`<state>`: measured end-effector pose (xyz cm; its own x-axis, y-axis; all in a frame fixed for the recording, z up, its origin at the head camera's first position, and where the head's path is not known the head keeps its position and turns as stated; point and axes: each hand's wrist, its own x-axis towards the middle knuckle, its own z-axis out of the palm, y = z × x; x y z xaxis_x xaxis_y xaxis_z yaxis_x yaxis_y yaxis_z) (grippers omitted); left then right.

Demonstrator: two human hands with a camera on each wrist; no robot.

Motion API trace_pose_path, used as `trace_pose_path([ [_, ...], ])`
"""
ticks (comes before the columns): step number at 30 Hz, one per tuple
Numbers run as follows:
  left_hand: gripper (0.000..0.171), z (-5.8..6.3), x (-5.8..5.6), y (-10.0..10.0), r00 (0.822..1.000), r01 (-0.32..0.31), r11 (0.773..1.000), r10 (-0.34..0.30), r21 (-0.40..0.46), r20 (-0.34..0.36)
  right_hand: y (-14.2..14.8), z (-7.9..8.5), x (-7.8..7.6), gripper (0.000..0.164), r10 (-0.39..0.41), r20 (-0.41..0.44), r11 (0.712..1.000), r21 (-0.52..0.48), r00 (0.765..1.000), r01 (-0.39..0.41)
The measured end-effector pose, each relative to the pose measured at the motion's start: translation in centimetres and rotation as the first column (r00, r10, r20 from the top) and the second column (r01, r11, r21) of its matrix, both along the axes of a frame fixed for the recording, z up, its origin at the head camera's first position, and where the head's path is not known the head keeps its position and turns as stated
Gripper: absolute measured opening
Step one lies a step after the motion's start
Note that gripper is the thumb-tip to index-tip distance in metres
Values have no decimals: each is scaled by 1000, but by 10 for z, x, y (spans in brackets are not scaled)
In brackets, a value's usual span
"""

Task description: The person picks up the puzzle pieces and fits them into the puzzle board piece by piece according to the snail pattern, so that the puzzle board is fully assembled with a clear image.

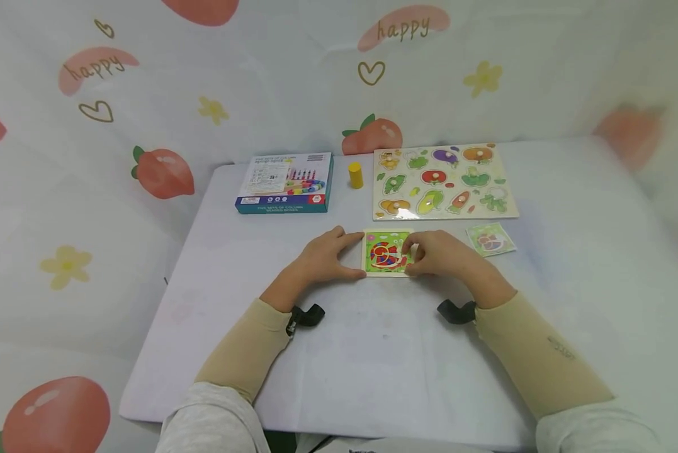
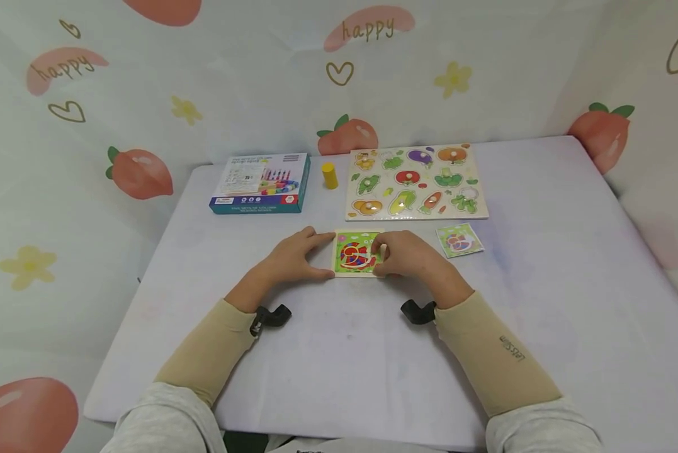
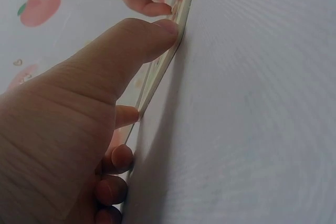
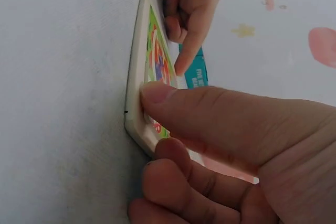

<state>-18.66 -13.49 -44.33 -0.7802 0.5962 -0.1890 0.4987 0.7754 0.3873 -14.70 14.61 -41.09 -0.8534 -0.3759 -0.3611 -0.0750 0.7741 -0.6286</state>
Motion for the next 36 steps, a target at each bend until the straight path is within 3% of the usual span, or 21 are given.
trace_pose_path([
  [7,92,2,1,1,1000,6,1000,-6,1,-2,-3,3,2,28,11,-44,999,52,999,-8],
  [14,92,4,1,-1,1000,-1,1000,1,-10,-3,-11,9,3,35,22,-62,989,146,998,-13],
  [24,92,4,1,-3,1000,-2,1000,2,-7,8,-20,12,5,27,25,-70,969,247,997,-7],
  [31,92,2,0,-3,1000,-4,1000,4,-4,2,-19,10,5,30,41,-113,979,203,993,-17],
  [36,96,-2,0,-4,1000,3,1000,-3,-4,-6,-10,15,5,36,3,-189,985,168,982,29],
])
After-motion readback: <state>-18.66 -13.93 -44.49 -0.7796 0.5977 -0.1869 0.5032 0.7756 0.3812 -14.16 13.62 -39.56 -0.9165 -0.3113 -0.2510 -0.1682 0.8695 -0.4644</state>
